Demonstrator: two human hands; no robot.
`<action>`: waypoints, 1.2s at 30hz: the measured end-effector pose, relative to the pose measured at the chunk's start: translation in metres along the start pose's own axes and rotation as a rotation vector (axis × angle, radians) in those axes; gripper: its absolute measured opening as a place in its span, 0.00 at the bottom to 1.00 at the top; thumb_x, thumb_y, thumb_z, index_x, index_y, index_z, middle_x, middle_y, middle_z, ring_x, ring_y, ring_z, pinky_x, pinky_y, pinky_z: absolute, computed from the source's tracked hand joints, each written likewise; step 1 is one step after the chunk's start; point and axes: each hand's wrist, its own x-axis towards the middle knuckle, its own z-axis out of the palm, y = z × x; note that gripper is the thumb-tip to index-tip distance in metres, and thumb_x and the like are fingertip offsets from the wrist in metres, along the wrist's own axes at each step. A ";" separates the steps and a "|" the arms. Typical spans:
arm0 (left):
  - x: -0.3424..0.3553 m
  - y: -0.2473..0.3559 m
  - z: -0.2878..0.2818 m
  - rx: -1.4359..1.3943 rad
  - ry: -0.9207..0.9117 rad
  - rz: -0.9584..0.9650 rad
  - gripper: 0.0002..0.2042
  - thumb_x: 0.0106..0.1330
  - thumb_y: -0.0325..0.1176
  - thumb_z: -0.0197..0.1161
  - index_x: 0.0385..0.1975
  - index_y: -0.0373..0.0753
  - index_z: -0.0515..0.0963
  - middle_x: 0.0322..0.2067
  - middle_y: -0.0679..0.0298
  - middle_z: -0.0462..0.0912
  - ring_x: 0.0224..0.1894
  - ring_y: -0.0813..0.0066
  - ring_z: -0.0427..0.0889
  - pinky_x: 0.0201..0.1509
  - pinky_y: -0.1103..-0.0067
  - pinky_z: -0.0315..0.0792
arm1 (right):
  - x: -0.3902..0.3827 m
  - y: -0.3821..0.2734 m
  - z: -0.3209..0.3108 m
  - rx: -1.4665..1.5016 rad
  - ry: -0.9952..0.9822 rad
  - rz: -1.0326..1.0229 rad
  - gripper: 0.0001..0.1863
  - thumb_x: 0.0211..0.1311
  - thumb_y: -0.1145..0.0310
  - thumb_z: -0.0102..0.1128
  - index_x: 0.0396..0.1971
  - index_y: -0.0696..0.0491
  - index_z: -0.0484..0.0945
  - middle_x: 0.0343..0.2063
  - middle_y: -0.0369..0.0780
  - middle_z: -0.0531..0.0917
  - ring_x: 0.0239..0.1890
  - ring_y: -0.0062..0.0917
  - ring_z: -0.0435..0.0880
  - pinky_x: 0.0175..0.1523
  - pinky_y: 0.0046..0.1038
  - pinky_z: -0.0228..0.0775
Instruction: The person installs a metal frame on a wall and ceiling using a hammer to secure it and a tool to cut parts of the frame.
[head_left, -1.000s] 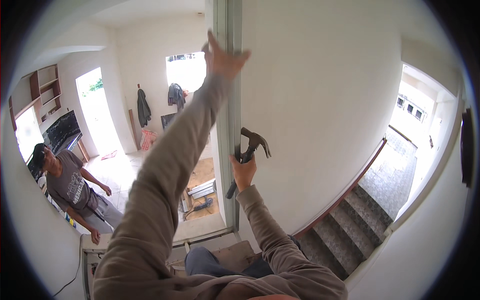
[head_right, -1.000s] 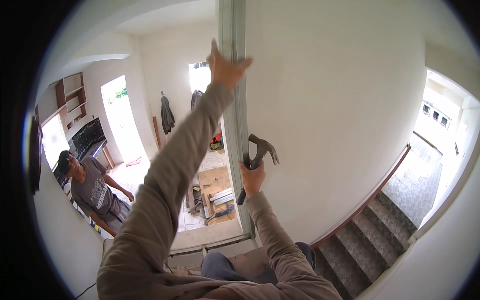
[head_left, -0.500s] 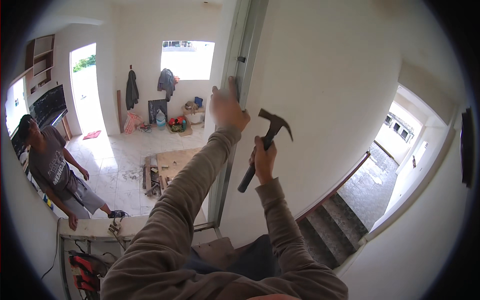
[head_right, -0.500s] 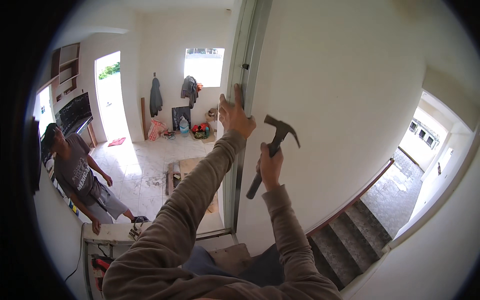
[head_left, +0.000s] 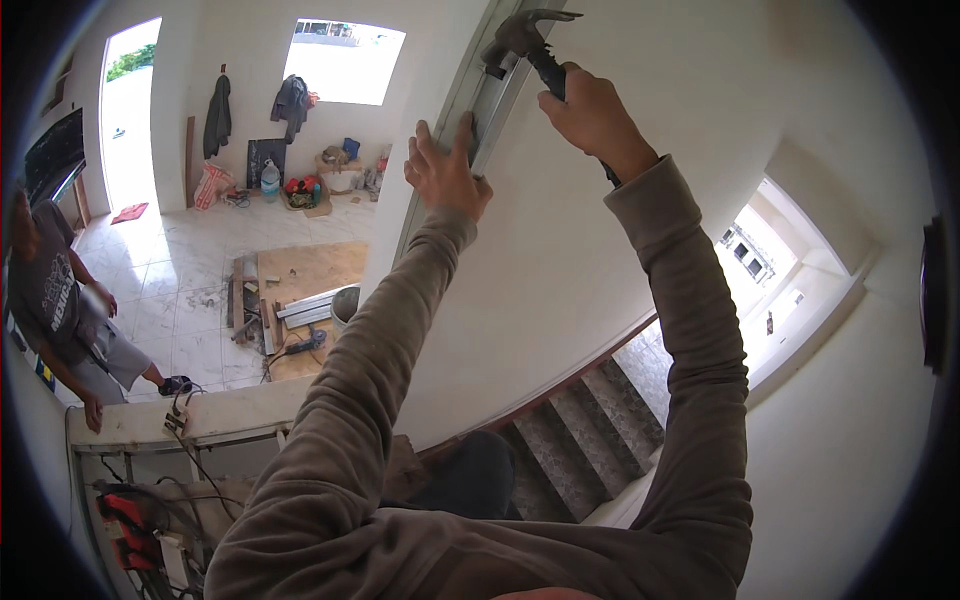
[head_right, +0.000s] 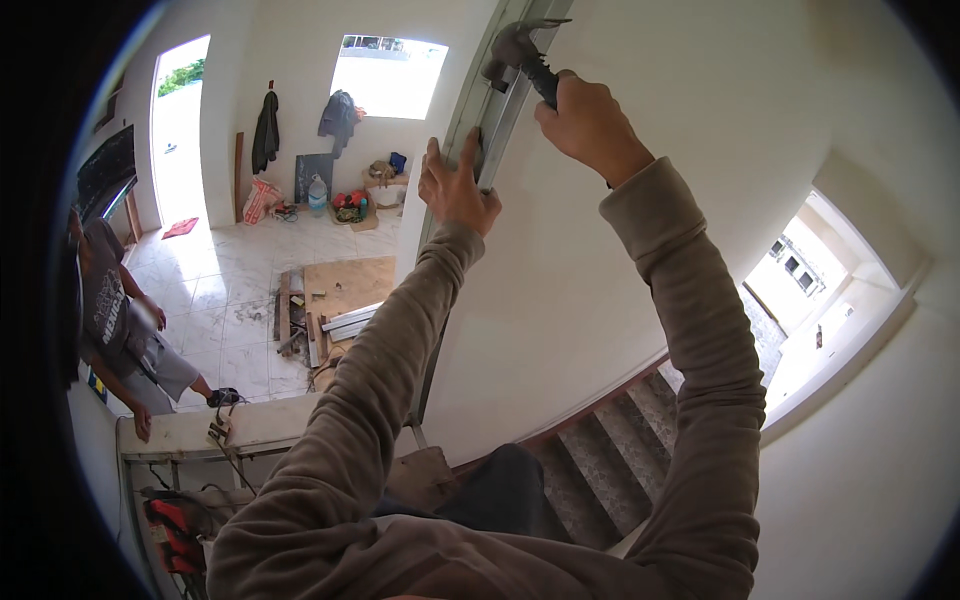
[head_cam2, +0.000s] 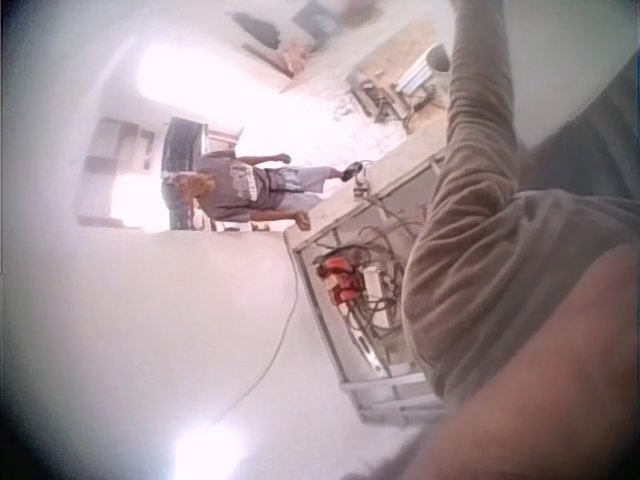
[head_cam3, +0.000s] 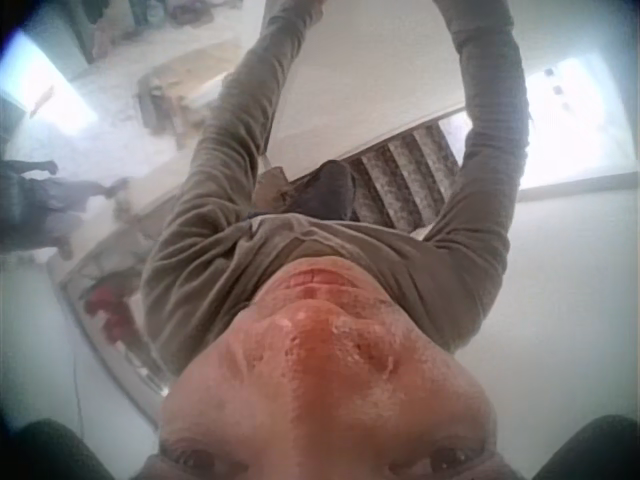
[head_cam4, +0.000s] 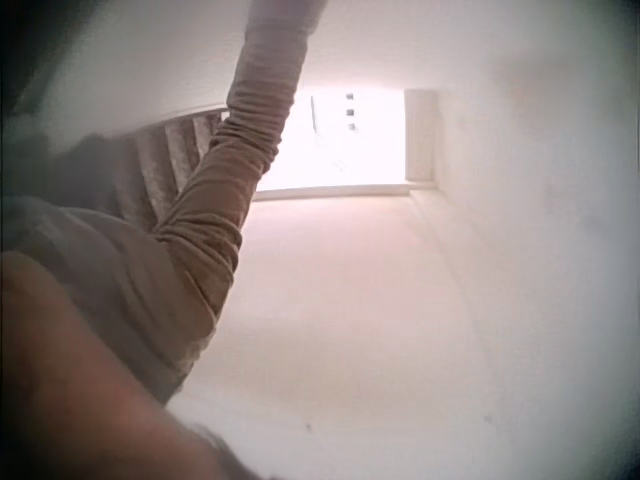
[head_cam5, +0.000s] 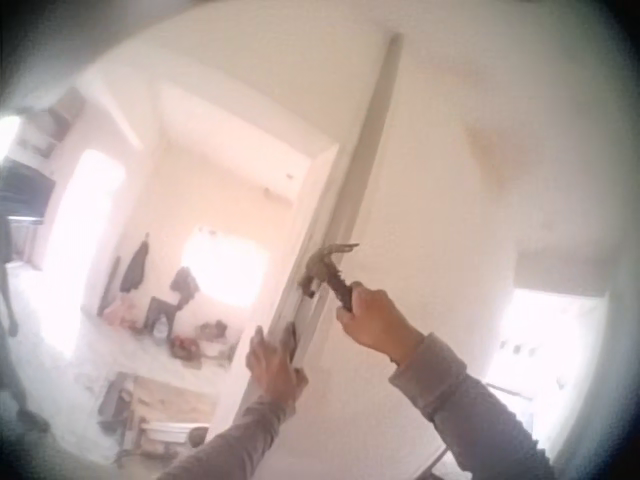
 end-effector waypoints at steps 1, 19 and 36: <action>0.001 -0.003 0.000 -0.001 0.002 -0.010 0.46 0.46 0.25 0.67 0.70 0.63 0.61 0.70 0.44 0.46 0.71 0.32 0.50 0.70 0.43 0.49 | 0.000 -0.010 -0.006 -0.002 -0.007 -0.007 0.19 0.61 0.62 0.59 0.37 0.66 0.74 0.19 0.48 0.82 0.17 0.36 0.83 0.24 0.35 0.75; -0.003 0.002 0.003 -0.010 0.017 -0.027 0.44 0.44 0.25 0.70 0.67 0.58 0.65 0.68 0.46 0.50 0.71 0.38 0.51 0.70 0.48 0.50 | 0.002 -0.014 -0.017 0.104 0.101 0.234 0.16 0.60 0.65 0.58 0.39 0.64 0.74 0.26 0.54 0.83 0.30 0.48 0.85 0.38 0.45 0.78; 0.001 -0.011 0.002 -0.053 0.028 -0.022 0.40 0.44 0.26 0.71 0.62 0.50 0.65 0.69 0.45 0.50 0.72 0.35 0.50 0.70 0.44 0.48 | -0.021 -0.013 -0.016 0.481 0.137 0.337 0.06 0.57 0.72 0.57 0.28 0.60 0.74 0.19 0.42 0.79 0.18 0.29 0.80 0.27 0.35 0.74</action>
